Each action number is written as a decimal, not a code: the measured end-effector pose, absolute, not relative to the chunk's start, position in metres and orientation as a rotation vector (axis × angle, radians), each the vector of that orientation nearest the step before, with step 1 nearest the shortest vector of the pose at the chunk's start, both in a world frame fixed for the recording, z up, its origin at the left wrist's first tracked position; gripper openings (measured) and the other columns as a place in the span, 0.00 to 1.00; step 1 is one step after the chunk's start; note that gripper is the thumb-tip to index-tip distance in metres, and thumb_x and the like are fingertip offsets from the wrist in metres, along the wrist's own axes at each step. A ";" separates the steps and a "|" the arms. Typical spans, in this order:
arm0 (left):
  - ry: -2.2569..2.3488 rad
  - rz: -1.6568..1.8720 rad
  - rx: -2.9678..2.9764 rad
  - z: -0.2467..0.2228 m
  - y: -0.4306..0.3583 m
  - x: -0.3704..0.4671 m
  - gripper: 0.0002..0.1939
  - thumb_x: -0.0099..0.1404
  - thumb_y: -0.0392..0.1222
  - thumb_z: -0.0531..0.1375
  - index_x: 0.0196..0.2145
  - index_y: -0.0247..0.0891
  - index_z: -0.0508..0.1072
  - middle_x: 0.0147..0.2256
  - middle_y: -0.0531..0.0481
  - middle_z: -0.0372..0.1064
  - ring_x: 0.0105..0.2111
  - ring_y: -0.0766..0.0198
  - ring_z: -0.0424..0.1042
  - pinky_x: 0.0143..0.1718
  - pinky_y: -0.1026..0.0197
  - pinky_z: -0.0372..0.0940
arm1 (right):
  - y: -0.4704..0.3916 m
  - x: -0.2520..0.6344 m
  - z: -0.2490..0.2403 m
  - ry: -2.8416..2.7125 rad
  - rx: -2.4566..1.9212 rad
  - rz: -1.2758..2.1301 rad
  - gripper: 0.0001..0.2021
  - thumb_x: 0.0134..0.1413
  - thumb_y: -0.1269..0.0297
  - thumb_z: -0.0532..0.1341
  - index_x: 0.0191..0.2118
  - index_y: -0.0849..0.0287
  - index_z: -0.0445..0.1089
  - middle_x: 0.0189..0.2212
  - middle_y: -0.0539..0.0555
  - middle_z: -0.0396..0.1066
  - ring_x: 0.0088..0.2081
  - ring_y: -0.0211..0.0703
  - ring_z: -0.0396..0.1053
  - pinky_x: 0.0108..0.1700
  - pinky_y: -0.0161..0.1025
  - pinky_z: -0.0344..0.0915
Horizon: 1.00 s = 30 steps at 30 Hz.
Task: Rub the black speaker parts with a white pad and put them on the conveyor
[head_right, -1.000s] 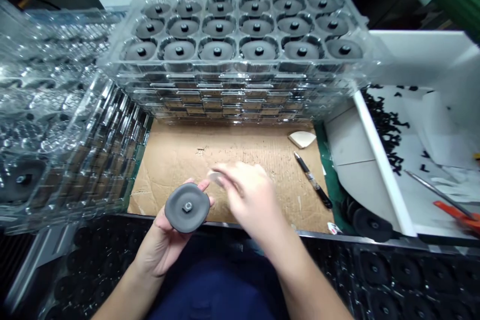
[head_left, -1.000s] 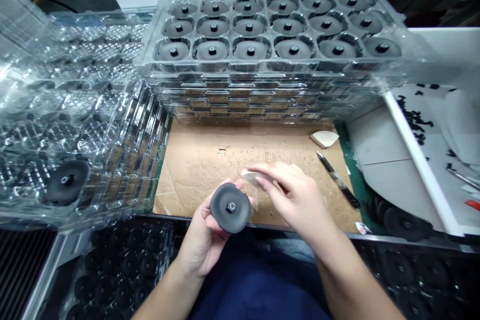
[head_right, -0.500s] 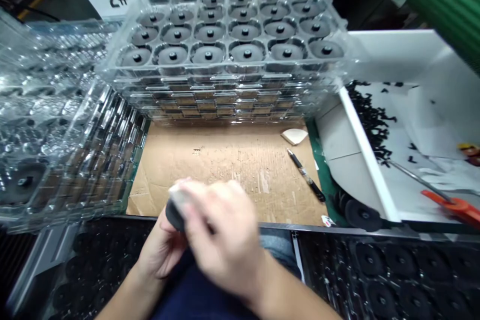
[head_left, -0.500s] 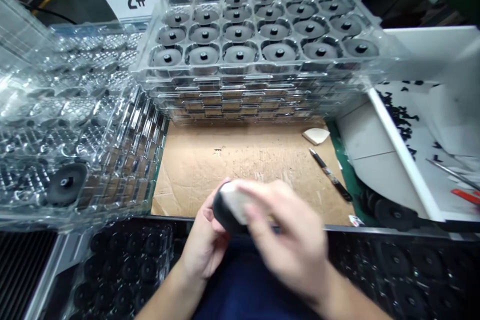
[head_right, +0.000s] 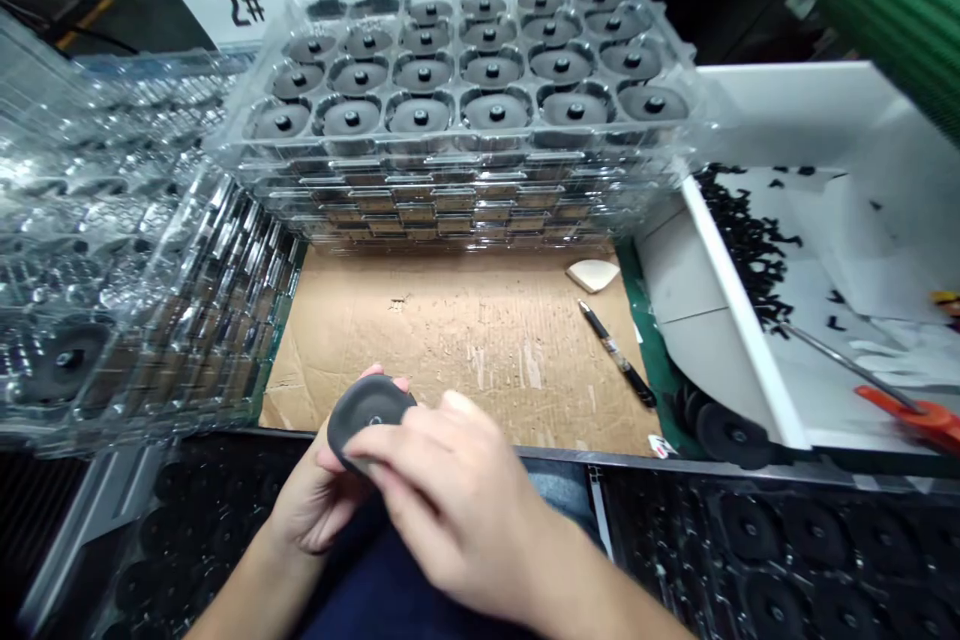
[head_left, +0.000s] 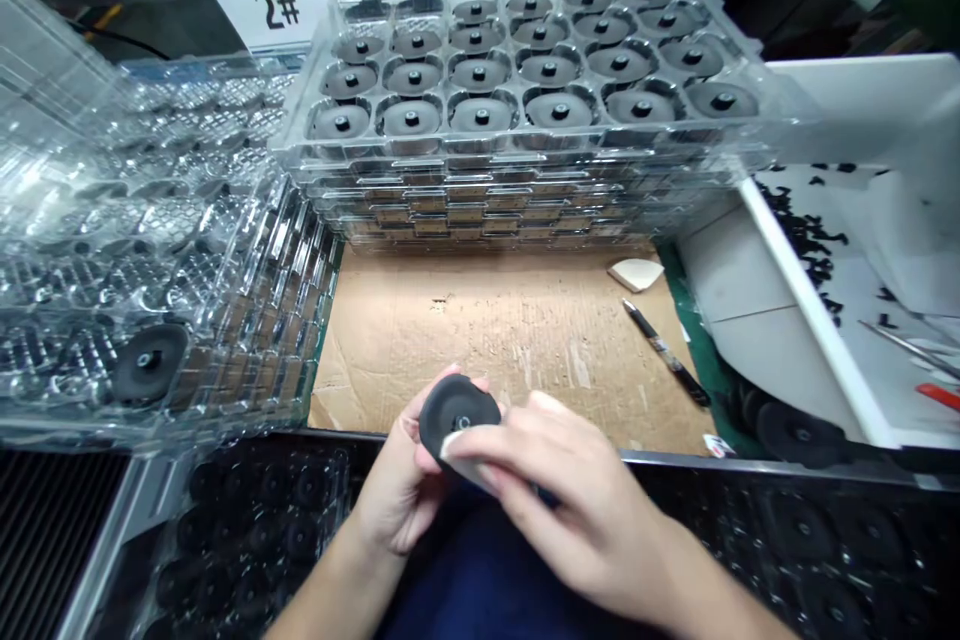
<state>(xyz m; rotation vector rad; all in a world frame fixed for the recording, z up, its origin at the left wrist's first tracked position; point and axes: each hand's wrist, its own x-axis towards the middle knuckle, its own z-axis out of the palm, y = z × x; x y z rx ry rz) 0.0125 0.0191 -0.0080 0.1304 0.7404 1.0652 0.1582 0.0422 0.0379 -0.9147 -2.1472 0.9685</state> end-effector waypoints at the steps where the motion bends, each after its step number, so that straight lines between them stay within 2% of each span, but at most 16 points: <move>1: 0.728 1.072 0.121 -0.009 0.019 0.012 0.26 0.40 0.44 0.71 0.40 0.45 0.75 0.41 0.53 0.75 0.41 0.64 0.73 0.43 0.68 0.66 | 0.041 0.166 0.036 -2.142 -0.963 0.998 0.11 0.57 0.74 0.53 0.43 0.57 0.68 0.31 0.49 0.72 0.29 0.36 0.65 0.32 0.36 0.58; 3: 0.715 1.093 0.102 -0.011 0.020 0.011 0.25 0.41 0.45 0.70 0.41 0.46 0.75 0.42 0.53 0.75 0.41 0.64 0.73 0.42 0.68 0.67 | 0.042 0.181 0.026 -2.032 -1.138 0.982 0.10 0.58 0.71 0.54 0.42 0.55 0.69 0.32 0.49 0.72 0.30 0.36 0.66 0.32 0.36 0.59; 7: 0.653 1.090 0.101 -0.009 0.021 0.014 0.27 0.41 0.46 0.69 0.43 0.47 0.74 0.44 0.53 0.73 0.43 0.58 0.73 0.45 0.65 0.67 | 0.049 0.193 -0.013 -1.627 -1.507 0.911 0.10 0.59 0.63 0.54 0.43 0.54 0.70 0.40 0.53 0.72 0.38 0.42 0.69 0.35 0.37 0.64; 11: 0.599 1.074 0.094 -0.007 0.022 0.015 0.27 0.43 0.47 0.68 0.44 0.46 0.73 0.45 0.52 0.73 0.43 0.57 0.73 0.47 0.62 0.67 | 0.058 0.188 -0.057 -1.656 -1.543 1.014 0.12 0.57 0.63 0.54 0.43 0.56 0.71 0.39 0.54 0.73 0.38 0.44 0.70 0.38 0.40 0.67; 14: 0.567 1.058 0.081 -0.008 0.021 0.014 0.28 0.43 0.48 0.68 0.45 0.45 0.73 0.45 0.51 0.73 0.44 0.57 0.73 0.48 0.60 0.66 | 0.059 0.182 -0.078 -1.701 -1.551 1.050 0.13 0.55 0.65 0.54 0.45 0.57 0.70 0.38 0.54 0.72 0.32 0.40 0.70 0.36 0.39 0.68; 16: 0.544 1.053 0.071 -0.009 0.019 0.014 0.28 0.44 0.49 0.67 0.45 0.44 0.72 0.45 0.50 0.73 0.45 0.56 0.72 0.48 0.60 0.66 | 0.057 0.181 -0.083 -1.697 -1.585 1.014 0.17 0.54 0.66 0.55 0.50 0.58 0.68 0.41 0.57 0.68 0.26 0.36 0.66 0.34 0.40 0.68; 20: 0.511 1.031 0.039 -0.009 0.017 0.015 0.26 0.47 0.50 0.65 0.45 0.43 0.72 0.44 0.49 0.73 0.45 0.55 0.72 0.48 0.58 0.67 | 0.054 0.183 -0.073 -1.667 -1.601 0.913 0.19 0.55 0.65 0.54 0.53 0.56 0.63 0.50 0.60 0.59 0.28 0.36 0.65 0.37 0.43 0.67; 25: 0.521 1.039 0.052 -0.008 0.018 0.014 0.24 0.49 0.52 0.63 0.45 0.44 0.73 0.44 0.49 0.72 0.43 0.55 0.73 0.45 0.58 0.68 | 0.040 0.188 -0.044 -1.638 -1.514 0.883 0.13 0.58 0.65 0.54 0.48 0.56 0.67 0.44 0.58 0.65 0.31 0.39 0.66 0.34 0.39 0.66; 27: 0.571 1.074 0.069 -0.009 0.018 0.014 0.25 0.48 0.51 0.64 0.46 0.45 0.72 0.45 0.49 0.71 0.44 0.54 0.73 0.46 0.57 0.68 | 0.030 0.187 -0.030 -1.599 -1.480 0.880 0.11 0.58 0.66 0.54 0.46 0.55 0.68 0.38 0.55 0.69 0.32 0.40 0.67 0.32 0.37 0.66; 30: 0.684 1.150 0.108 -0.011 0.017 0.016 0.27 0.47 0.49 0.67 0.47 0.47 0.70 0.48 0.50 0.69 0.47 0.54 0.70 0.47 0.57 0.67 | 0.017 0.176 -0.010 -1.591 -1.345 0.909 0.12 0.58 0.70 0.55 0.45 0.51 0.69 0.27 0.48 0.68 0.27 0.35 0.66 0.29 0.33 0.64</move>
